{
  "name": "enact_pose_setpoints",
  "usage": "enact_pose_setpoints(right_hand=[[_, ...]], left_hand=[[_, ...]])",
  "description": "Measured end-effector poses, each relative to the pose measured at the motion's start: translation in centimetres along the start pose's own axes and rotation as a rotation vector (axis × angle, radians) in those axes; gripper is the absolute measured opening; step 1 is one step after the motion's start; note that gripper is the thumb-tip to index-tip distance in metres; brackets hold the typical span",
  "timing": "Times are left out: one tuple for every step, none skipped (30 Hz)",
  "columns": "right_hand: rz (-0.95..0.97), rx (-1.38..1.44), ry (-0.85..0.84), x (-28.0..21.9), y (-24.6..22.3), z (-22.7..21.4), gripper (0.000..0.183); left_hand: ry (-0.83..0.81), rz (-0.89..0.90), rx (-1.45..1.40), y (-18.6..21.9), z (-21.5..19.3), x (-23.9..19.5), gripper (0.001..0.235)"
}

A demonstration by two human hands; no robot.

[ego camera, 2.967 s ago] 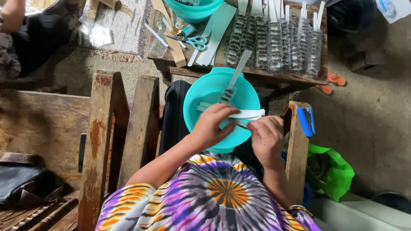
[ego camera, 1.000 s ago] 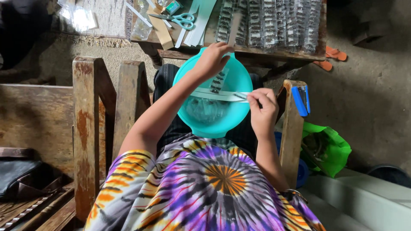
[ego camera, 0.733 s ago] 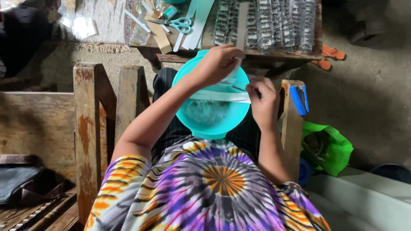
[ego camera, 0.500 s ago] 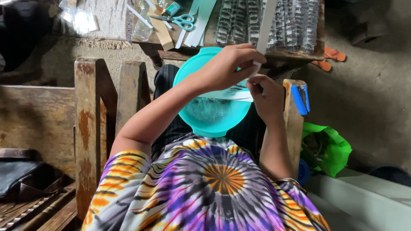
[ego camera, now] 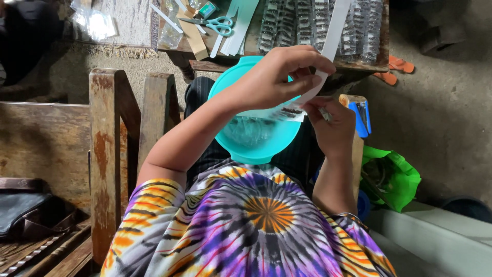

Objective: Assembling small items onto a paper strip using a manual stapler

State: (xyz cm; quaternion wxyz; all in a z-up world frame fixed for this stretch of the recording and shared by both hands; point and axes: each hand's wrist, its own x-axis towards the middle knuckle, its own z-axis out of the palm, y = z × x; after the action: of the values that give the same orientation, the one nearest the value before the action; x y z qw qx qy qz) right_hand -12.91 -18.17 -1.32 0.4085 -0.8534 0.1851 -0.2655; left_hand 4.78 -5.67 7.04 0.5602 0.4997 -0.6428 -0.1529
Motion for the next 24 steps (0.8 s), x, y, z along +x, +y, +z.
enact_pose_setpoints(right_hand=[[0.0, -0.001, 0.001, 0.2, 0.1, 0.0, 0.01], [-0.028, -0.037, 0.001, 0.3, 0.2, 0.1, 0.011], [-0.056, -0.074, 0.001, 0.5, 0.3, 0.1, 0.012], [-0.057, -0.075, 0.0, 0.6, 0.2, -0.1, 0.012], [-0.061, -0.092, -0.03, 0.7, 0.2, -0.2, 0.01], [-0.065, -0.108, -0.061, 0.8, 0.1, -0.3, 0.009], [-0.067, -0.108, -0.062, 0.9, -0.3, -0.3, 0.009], [-0.059, -0.092, -0.059, 0.9, -0.6, -0.4, 0.008], [-0.052, -0.076, -0.055, 1.0, -1.0, -0.5, 0.009], [-0.052, -0.077, -0.054, 1.0, -0.9, -0.4, 0.009], [-0.057, -0.055, -0.033, 1.0, -0.9, -0.4, 0.01], [-0.062, -0.033, -0.011, 1.0, -0.8, -0.3, 0.011], [-0.062, -0.032, -0.008, 1.1, -0.8, -0.3, 0.011], [-0.083, -0.038, -0.001, 1.2, -0.7, -0.4, 0.01], [-0.103, -0.044, 0.006, 1.3, -0.7, -0.4, 0.011], [-0.104, -0.045, 0.008, 1.5, -1.0, -0.6, 0.011], [-0.127, 0.01, 0.004, 1.8, -1.2, -0.8, 0.012], [-0.151, 0.065, 0.002, 2.0, -1.5, -1.0, 0.013], [-0.152, 0.064, 0.006, 2.4, -1.8, -1.3, 0.013], [-0.166, 0.081, -0.005, 2.6, -2.2, -1.5, 0.011], [-0.18, 0.098, -0.016, 2.9, -2.6, -1.8, 0.009], [-0.178, 0.098, -0.014, 3.2, -3.0, -1.9, 0.009], [-0.202, 0.074, -0.006, 3.5, -3.3, -2.1, 0.009], [-0.226, 0.051, 0.001, 3.9, -3.6, -2.2, 0.008]], left_hand=[[-0.001, 0.001, -0.001, 0.1, 0.0, 0.1, 0.017], [-0.012, -0.016, -0.026, 0.2, 0.1, 0.1, 0.018], [-0.023, -0.033, -0.051, 0.3, 0.1, 0.2, 0.019], [-0.021, -0.032, -0.051, 0.3, 0.2, 0.3, 0.019], [-0.02, -0.024, -0.075, 0.3, 0.2, 0.4, 0.018], [-0.019, -0.017, -0.099, 0.3, 0.2, 0.4, 0.018], [-0.017, -0.017, -0.099, 0.0, 0.3, 0.4, 0.018], [-0.018, -0.036, -0.195, -0.3, 0.4, 0.5, 0.018], [-0.019, -0.055, -0.291, -0.6, 0.5, 0.5, 0.019], [-0.02, -0.054, -0.291, -0.8, 0.5, 0.5, 0.019], [-0.012, -0.067, -0.33, -0.9, 0.6, 0.6, 0.02], [-0.005, -0.082, -0.368, -1.1, 0.6, 0.6, 0.021], [-0.008, -0.081, -0.368, -1.2, 0.6, 0.5, 0.021], [0.005, -0.084, -0.372, -1.2, 0.6, 0.4, 0.021], [0.018, -0.086, -0.377, -1.3, 0.5, 0.3, 0.024], [0.016, -0.084, -0.377, -1.2, 0.6, 0.1, 0.024], [0.066, -0.081, -0.366, -1.1, 0.7, -0.1, 0.023], [0.115, -0.076, -0.355, -1.0, 0.7, -0.2, 0.029], [0.112, -0.073, -0.355, -0.6, 0.6, -0.3, 0.029], [0.11, -0.091, -0.225, -0.3, 0.5, -0.5, 0.035], [0.108, -0.109, -0.096, 0.1, 0.4, -0.8, 0.041], [0.106, -0.109, -0.097, -0.5, 0.5, -0.8, 0.041], [0.098, -0.093, -0.012, -1.0, 0.6, -0.7, 0.023], [0.09, -0.078, 0.074, -1.5, 0.7, -0.8, 0.012]])
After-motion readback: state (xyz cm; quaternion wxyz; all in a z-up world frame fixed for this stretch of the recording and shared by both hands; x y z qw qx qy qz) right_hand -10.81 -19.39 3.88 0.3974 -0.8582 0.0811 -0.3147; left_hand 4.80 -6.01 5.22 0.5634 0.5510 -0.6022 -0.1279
